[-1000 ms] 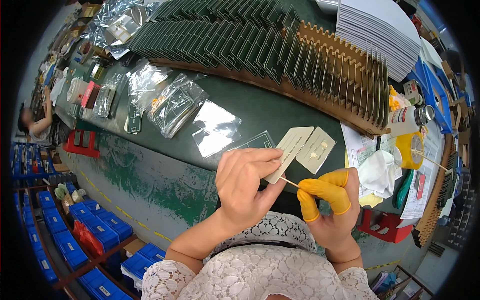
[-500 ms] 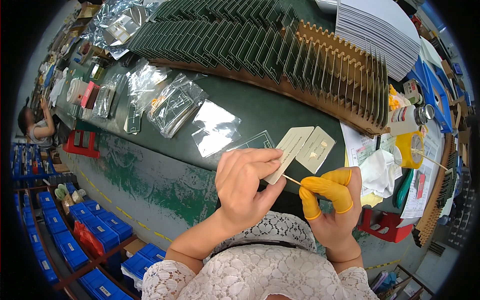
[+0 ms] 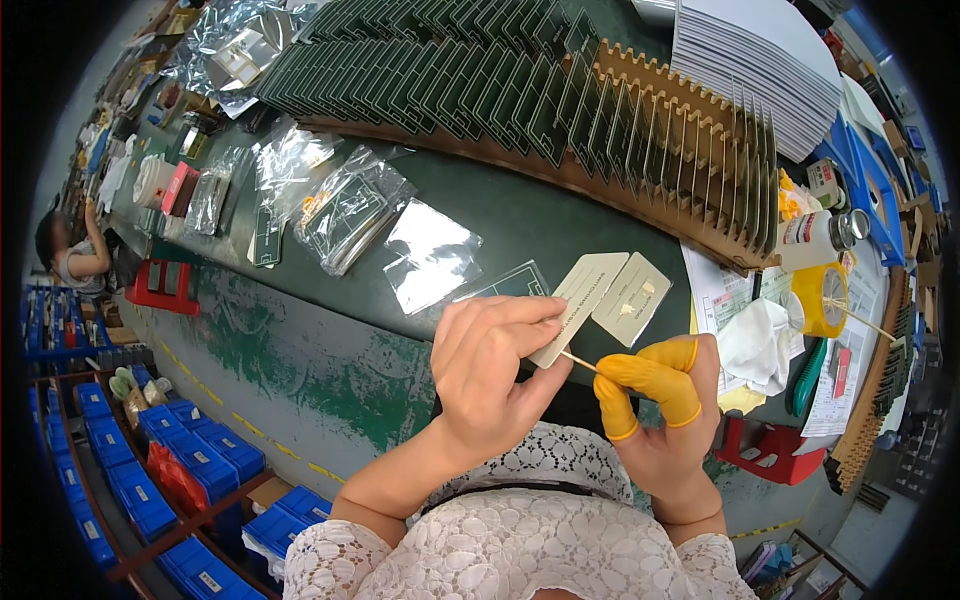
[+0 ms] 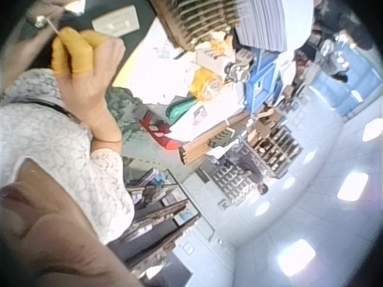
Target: The person uses a wooden stick to scrape residue from the surface of small green circuit boards. They then wipe the boards with a white cloth to remove debris. The person handles the boards one at a time, flipping them over to clean different sides.
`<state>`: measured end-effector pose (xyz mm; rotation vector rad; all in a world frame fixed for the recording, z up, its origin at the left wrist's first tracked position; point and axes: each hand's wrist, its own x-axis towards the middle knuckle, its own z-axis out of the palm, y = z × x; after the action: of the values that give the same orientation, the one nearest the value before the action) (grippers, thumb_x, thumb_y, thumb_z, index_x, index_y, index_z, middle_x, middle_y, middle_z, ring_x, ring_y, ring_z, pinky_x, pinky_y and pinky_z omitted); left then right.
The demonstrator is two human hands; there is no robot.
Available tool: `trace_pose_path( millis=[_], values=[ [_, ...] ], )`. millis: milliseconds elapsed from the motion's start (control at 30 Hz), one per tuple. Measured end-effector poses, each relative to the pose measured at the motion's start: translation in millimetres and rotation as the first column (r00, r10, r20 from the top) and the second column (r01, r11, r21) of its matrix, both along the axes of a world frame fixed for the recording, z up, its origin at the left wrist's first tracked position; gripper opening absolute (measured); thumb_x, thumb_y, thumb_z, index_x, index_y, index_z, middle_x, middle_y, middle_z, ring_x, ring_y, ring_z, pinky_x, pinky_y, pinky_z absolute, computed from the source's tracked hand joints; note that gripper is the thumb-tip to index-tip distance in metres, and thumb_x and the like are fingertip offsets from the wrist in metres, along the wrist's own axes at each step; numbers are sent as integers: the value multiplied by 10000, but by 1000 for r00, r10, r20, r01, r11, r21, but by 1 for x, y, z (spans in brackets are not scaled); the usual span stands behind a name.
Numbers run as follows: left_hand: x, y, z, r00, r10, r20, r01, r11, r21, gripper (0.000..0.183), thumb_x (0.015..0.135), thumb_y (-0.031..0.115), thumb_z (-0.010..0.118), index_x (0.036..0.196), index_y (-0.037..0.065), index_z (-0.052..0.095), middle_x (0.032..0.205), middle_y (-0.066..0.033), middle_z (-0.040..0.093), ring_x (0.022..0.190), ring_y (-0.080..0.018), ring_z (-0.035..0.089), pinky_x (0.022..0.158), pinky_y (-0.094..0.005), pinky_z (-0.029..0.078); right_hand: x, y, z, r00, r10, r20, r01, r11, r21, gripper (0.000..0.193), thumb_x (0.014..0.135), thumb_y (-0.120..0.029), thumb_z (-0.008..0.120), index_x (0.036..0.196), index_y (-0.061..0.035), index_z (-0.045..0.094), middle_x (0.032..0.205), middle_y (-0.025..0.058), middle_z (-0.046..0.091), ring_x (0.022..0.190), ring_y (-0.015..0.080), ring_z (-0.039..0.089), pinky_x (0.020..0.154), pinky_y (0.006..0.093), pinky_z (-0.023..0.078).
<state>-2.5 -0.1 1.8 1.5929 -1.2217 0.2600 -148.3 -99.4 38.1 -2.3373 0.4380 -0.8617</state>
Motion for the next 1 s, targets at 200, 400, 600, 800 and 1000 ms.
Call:
trace_pose_path(
  millis=[200,400,600,800,1000],
  values=[
    [1,1,-2,1000,-18,10,18,1000,-7,395,613,-29,796,940,32,584,991,-126,713,806,-270,657,711,-357,453,0,0,-2,1000,-14,5,14,1000,4,341,708,-21,814,1021,-76,690,877,64,576,764,253,499,655,343,393],
    [1,0,-3,1000,-17,10,17,1000,-17,385,618,-34,796,937,29,589,980,-124,715,802,-272,658,713,-358,457,-1,0,1,1000,8,5,-8,1000,1,337,712,-22,812,1021,-74,689,877,64,576,760,253,500,658,344,392],
    [0,1,-2,1000,-14,0,14,1000,-10,382,619,-34,797,935,30,592,980,-124,717,801,-271,657,714,-355,458,1,-1,-1,1000,-18,9,18,1000,1,334,712,-18,811,1018,-75,691,869,63,575,757,251,501,662,342,393],
    [0,0,-2,1000,-10,6,10,1000,-21,366,630,-39,795,927,29,593,970,-122,718,784,-265,656,694,-344,455,0,-3,-1,999,-30,24,30,1000,-2,343,706,-16,813,1023,-69,691,868,67,578,763,255,503,661,344,393],
    [-1,0,-1,1000,10,0,-10,1000,-13,343,656,-66,774,926,40,589,958,-116,721,783,-250,658,694,-328,455,2,-6,-4,998,-60,29,60,998,-19,329,706,-31,820,1009,-70,698,872,67,584,766,258,511,668,347,396]
  ],
)
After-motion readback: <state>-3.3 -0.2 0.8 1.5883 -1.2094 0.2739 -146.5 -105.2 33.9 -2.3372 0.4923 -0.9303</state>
